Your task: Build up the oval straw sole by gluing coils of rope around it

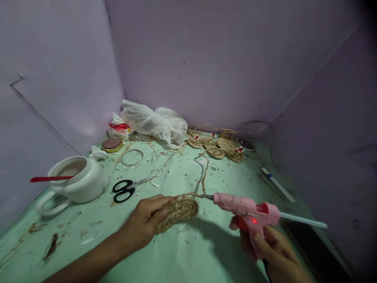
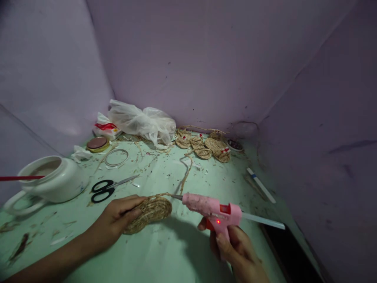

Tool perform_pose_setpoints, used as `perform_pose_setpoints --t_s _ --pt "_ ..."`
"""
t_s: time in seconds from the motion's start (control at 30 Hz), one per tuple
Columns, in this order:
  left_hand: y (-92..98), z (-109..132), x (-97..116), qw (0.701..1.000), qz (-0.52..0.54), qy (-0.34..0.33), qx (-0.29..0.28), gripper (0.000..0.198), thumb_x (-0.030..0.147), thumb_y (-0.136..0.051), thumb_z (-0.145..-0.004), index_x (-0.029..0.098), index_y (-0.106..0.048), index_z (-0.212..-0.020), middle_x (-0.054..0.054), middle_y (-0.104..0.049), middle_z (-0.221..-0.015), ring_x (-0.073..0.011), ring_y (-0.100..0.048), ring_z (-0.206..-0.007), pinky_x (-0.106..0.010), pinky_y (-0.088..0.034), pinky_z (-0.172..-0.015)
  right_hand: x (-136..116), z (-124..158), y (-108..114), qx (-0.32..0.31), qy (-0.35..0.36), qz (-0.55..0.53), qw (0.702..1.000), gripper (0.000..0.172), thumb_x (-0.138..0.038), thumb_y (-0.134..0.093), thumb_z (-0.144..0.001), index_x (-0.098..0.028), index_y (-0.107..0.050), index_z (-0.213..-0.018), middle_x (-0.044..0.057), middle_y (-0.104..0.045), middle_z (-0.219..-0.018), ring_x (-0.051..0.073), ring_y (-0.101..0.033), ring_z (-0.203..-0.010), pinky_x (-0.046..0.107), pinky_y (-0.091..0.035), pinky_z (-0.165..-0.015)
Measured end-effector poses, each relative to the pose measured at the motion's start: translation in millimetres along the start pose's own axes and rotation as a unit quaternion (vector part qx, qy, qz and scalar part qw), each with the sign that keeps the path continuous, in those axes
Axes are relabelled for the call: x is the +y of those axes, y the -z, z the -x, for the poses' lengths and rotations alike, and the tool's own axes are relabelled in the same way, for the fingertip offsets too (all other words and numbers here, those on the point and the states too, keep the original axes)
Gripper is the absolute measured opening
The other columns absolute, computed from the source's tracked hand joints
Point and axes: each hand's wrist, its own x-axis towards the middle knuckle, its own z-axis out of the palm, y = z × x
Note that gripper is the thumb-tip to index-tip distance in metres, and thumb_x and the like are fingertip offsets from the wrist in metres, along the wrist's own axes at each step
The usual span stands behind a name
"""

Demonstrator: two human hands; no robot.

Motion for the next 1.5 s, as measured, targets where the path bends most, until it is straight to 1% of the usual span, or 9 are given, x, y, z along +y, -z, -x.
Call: perform_pose_setpoints --t_s 0.1,0.2,0.3,0.57,0.73,0.9,1.17,1.33,1.5 --pt "1.2 3.1 -5.0 0.994 -0.079 -0.071 0.003 0.031 0.022 -0.038 -0.094 0.016 -0.062 -0.112 -0.007 -0.066 -0.089 -0.0176 -0.062 -0.079 -0.027 -0.047 -0.071 -2.4 3.4 3.2 -0.012 -0.022 0.022 0.999 0.041 -0.058 -0.054 -0.081 -0.021 -0.071 -0.082 0.002 -0.052 -0.058 0.014 -0.041 -0.051 0.027 -0.032 -0.047" --pt "2.4 5.3 -9.8 0.982 -0.126 -0.142 0.018 0.033 0.013 -0.037 -0.092 0.015 -0.056 -0.120 -0.008 -0.065 -0.092 -0.0167 -0.062 -0.081 -0.027 -0.047 -0.072 -5.1 5.5 2.7 0.003 -0.047 0.059 0.997 0.041 -0.058 -0.056 -0.080 -0.020 -0.071 -0.079 0.001 -0.050 -0.058 0.014 -0.042 -0.053 0.026 -0.034 -0.049" --pt "2.8 5.5 -10.5 0.973 -0.145 -0.176 0.022 0.035 0.009 -0.038 -0.091 0.016 -0.054 -0.122 -0.008 -0.066 -0.092 -0.0164 -0.063 -0.079 -0.026 -0.048 -0.069 -5.7 5.6 -0.2 0.001 -0.051 0.062 0.997 0.045 -0.062 -0.056 -0.078 -0.020 -0.072 -0.080 0.001 -0.051 -0.058 0.015 -0.042 -0.052 0.026 -0.034 -0.048" --pt "2.2 3.3 -9.6 0.962 -0.173 -0.211 0.029 0.039 0.005 -0.040 -0.087 0.016 -0.054 -0.121 -0.008 -0.067 -0.087 -0.0169 -0.064 -0.073 -0.026 -0.049 -0.064 -4.9 3.9 -3.8 -0.032 -0.042 0.078 0.996 0.041 -0.059 -0.053 -0.082 -0.022 -0.072 -0.082 0.000 -0.051 -0.058 0.015 -0.043 -0.052 0.026 -0.036 -0.048" --pt "2.1 4.6 -12.0 0.956 -0.197 -0.215 0.027 0.042 0.002 -0.040 -0.085 0.016 -0.052 -0.123 -0.010 -0.067 -0.091 -0.0185 -0.064 -0.075 -0.028 -0.050 -0.064 -6.9 3.2 -5.6 -0.056 -0.040 0.073 0.995 0.039 -0.057 -0.054 -0.082 -0.023 -0.071 -0.083 0.000 -0.052 -0.060 0.015 -0.043 -0.053 0.026 -0.037 -0.049" --pt "2.0 4.7 -9.8 0.947 -0.219 -0.233 0.029 0.046 -0.001 -0.039 -0.082 0.016 -0.051 -0.124 -0.010 -0.068 -0.092 -0.0195 -0.065 -0.076 -0.029 -0.051 -0.063 -9.1 6.3 -10.7 -0.018 -0.063 0.057 0.996 0.037 -0.058 -0.057 -0.080 -0.024 -0.071 -0.078 0.000 -0.053 -0.061 0.015 -0.043 -0.055 0.025 -0.035 -0.052" --pt "0.7 8.0 -10.6 0.941 -0.237 -0.240 0.038 0.046 -0.002 -0.039 -0.082 0.014 -0.052 -0.122 -0.011 -0.068 -0.094 -0.0198 -0.065 -0.078 -0.030 -0.052 -0.064 -6.7 9.8 -12.8 -0.042 -0.089 0.032 0.995 0.040 -0.062 -0.057 -0.078 -0.024 -0.070 -0.081 0.001 -0.055 -0.065 0.015 -0.043 -0.057 0.025 -0.035 -0.052" --pt "-0.3 5.6 -10.7 0.939 -0.226 -0.254 0.045 0.044 -0.001 -0.041 -0.082 0.013 -0.054 -0.122 -0.010 -0.067 -0.092 -0.0190 -0.064 -0.075 -0.029 -0.052 -0.062 -11.2 10.3 -17.7 -0.028 -0.088 0.024 0.995 0.043 -0.064 -0.058 -0.076 -0.023 -0.070 -0.079 0.001 -0.055 -0.066 0.015 -0.044 -0.058 0.025 -0.038 -0.053" --pt "-0.7 6.1 -10.5 0.941 -0.221 -0.253 0.044 0.044 -0.002 -0.042 -0.082 0.013 -0.054 -0.122 -0.011 -0.067 -0.092 -0.0190 -0.064 -0.075 -0.029 -0.052 -0.062 -9.0 9.8 -18.2 -0.037 -0.099 0.030 0.994 0.043 -0.063 -0.058 -0.077 -0.022 -0.069 -0.082 0.002 -0.056 -0.068 0.015 -0.044 -0.059 0.025 -0.038 -0.053"
